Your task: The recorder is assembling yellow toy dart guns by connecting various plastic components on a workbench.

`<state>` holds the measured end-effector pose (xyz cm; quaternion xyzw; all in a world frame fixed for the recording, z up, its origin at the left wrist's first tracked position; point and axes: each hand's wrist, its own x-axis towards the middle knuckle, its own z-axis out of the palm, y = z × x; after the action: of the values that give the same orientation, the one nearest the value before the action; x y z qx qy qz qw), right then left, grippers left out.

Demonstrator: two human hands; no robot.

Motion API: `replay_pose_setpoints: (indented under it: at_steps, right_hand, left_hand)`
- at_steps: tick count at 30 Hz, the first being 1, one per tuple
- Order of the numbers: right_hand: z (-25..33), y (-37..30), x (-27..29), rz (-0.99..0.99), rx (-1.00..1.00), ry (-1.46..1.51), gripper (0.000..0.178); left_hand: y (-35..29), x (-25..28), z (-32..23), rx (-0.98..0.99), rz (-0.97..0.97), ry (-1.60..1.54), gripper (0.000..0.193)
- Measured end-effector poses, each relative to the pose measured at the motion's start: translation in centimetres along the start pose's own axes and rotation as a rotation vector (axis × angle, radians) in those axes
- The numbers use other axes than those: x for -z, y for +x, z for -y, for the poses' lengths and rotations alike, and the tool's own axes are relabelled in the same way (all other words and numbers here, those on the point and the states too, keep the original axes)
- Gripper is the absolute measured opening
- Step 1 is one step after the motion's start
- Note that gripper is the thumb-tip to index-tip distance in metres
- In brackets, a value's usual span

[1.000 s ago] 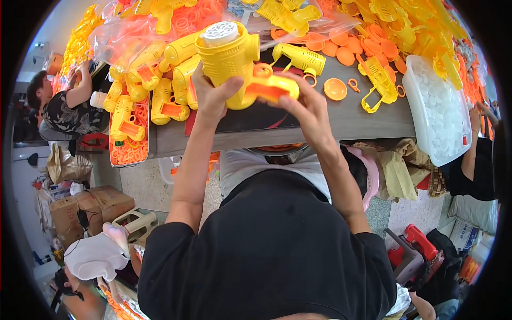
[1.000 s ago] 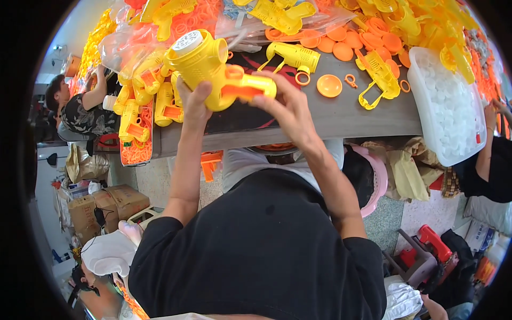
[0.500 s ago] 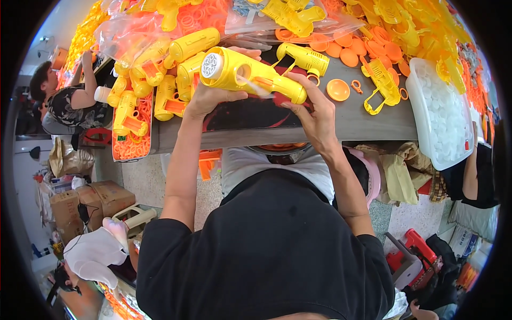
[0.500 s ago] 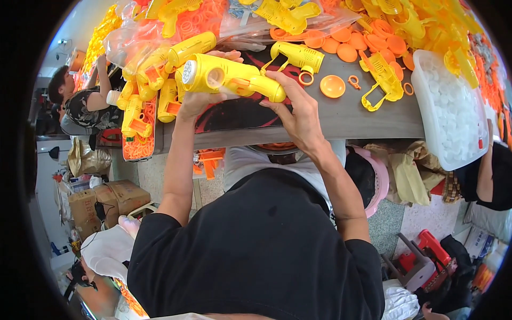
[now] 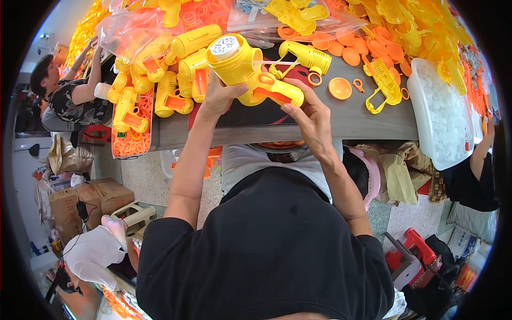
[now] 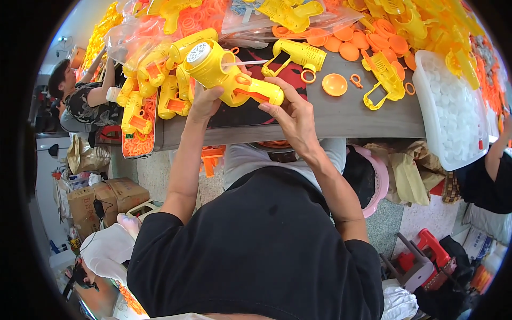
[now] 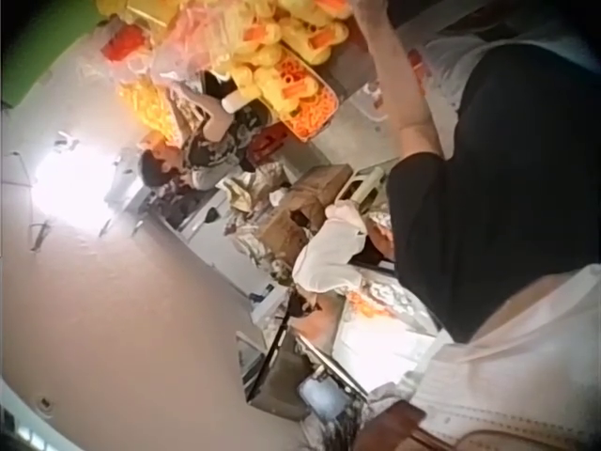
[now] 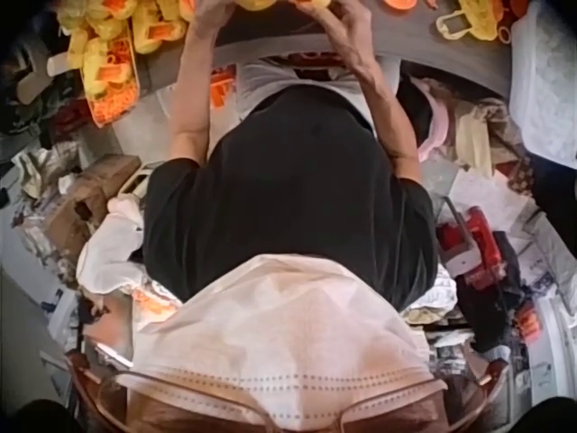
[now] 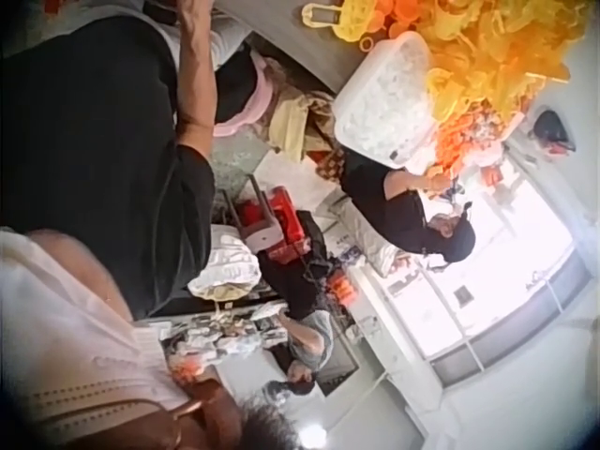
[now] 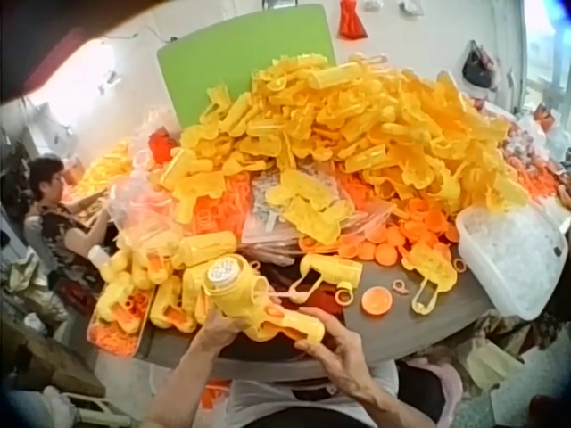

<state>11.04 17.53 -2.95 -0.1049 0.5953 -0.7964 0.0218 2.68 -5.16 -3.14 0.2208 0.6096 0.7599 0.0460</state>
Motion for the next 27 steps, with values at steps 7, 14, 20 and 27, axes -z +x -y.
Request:
replay_pose_setpoints:
  at_steps: [7, 14, 20, 27]
  right_hand:
    - [4.0, 1.7, 0.3, 0.063, 0.217, -0.392, 0.084]
    - [1.6, 2.2, 1.3, 0.029, 0.093, -0.230, 0.065]
    - [-3.4, 0.2, 0.8, -0.044, -0.136, 0.708, 0.063]
    - [2.0, 2.0, 2.0, 0.079, 0.182, -0.386, 0.089]
  left_hand:
    - [0.0, -2.9, -4.7, 0.209, 0.099, 0.337, 0.071]
    - [-0.5, -5.0, -5.5, -0.013, 0.069, 0.714, 0.099]
    - [-2.3, -6.7, -5.0, 0.260, -0.050, 0.238, 0.080]
    - [-1.2, -6.7, -5.9, 0.153, 0.086, 1.117, 0.064]
